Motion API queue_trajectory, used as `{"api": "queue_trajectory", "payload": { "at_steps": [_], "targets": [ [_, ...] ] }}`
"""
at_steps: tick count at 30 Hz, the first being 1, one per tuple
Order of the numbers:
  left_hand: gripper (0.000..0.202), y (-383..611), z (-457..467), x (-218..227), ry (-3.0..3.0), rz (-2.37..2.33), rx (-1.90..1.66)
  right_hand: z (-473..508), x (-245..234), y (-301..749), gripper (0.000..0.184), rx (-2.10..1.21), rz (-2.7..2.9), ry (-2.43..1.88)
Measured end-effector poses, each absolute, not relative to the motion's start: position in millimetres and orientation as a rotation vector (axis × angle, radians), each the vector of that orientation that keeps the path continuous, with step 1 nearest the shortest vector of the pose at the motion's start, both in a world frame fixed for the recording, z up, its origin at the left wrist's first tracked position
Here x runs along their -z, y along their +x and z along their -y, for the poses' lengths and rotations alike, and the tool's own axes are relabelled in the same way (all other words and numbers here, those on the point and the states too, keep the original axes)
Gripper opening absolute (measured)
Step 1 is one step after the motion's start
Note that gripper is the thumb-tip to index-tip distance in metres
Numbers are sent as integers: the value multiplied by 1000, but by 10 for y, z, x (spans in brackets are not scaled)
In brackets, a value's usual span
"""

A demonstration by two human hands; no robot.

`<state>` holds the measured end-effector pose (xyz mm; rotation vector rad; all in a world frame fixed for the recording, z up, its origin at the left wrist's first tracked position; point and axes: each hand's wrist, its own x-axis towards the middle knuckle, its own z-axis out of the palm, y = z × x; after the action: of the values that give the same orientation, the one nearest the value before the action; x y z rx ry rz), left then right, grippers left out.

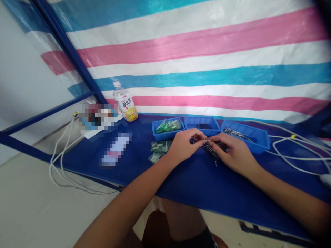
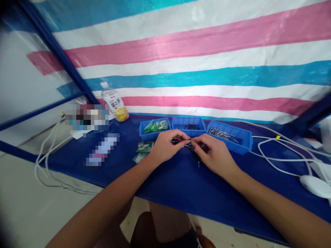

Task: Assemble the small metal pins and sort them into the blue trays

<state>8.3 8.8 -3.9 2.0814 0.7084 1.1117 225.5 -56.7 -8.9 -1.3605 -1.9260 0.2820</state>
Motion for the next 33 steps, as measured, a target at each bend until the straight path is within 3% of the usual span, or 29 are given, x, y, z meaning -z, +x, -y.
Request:
{"api": "queue_trajectory", "payload": {
  "at_steps": [4,9,14,19,26,33],
  "targets": [
    [10,93,-69,26,2066,-706,-1144,565,63,2239,27,-306,2019,-1345],
    [37,86,-99,57,2044,-729,-1219,560,52,2244,35,-459,1898,-1410],
    [15,30,-155,126,2447,-844,-1024,535,70,2301,40,-675,1432,-1452],
    [30,13,-152,179,2627,-797,-896,490,53,2300,32,-870,928,-1208],
    [38,-18,-173,224,2703,-802,-691,499,9,2304,43,-932,795,-1176],
    [28,-5,-205,190,2736,-816,-600,558,12,2216,48,-986,929,-1166]
  ]
}}
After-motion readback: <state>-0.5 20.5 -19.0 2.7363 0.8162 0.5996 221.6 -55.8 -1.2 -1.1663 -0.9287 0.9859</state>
